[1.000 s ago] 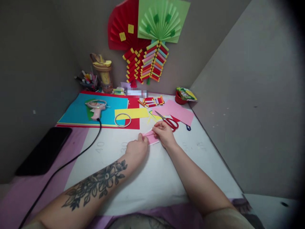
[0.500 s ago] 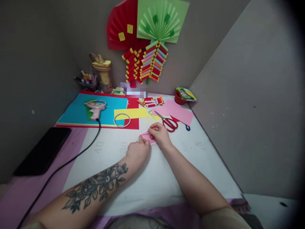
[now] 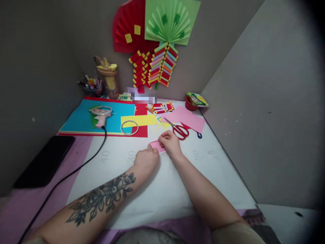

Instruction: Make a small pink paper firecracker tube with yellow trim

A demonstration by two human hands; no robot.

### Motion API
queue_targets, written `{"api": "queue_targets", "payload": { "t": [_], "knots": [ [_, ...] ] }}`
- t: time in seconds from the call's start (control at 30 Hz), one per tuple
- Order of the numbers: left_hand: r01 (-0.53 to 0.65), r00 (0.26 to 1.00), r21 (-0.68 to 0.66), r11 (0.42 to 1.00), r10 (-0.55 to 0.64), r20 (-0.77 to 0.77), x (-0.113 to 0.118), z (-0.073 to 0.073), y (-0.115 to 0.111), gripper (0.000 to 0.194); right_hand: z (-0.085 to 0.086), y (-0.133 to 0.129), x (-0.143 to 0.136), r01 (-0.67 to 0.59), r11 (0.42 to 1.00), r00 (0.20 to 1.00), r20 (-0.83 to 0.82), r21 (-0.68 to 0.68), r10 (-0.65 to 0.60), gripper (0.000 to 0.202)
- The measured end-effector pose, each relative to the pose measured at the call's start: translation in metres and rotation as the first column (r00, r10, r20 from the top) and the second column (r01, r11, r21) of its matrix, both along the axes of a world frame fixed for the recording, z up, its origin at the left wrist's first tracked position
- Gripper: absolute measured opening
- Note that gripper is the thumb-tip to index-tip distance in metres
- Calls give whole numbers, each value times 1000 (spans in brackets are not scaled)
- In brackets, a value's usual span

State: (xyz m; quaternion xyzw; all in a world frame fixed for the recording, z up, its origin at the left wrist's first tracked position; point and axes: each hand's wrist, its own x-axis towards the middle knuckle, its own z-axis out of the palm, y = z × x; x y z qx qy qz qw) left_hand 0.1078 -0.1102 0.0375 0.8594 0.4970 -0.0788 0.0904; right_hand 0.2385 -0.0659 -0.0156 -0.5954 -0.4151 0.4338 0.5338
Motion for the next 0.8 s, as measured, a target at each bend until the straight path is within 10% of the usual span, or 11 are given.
{"api": "queue_targets", "payload": {
  "t": [0.8],
  "knots": [
    [1,1000,30,1000,0,-19,-1,-4,0,30,-2,1,1,2,1000,998,66,-26,0,13]
  ]
}}
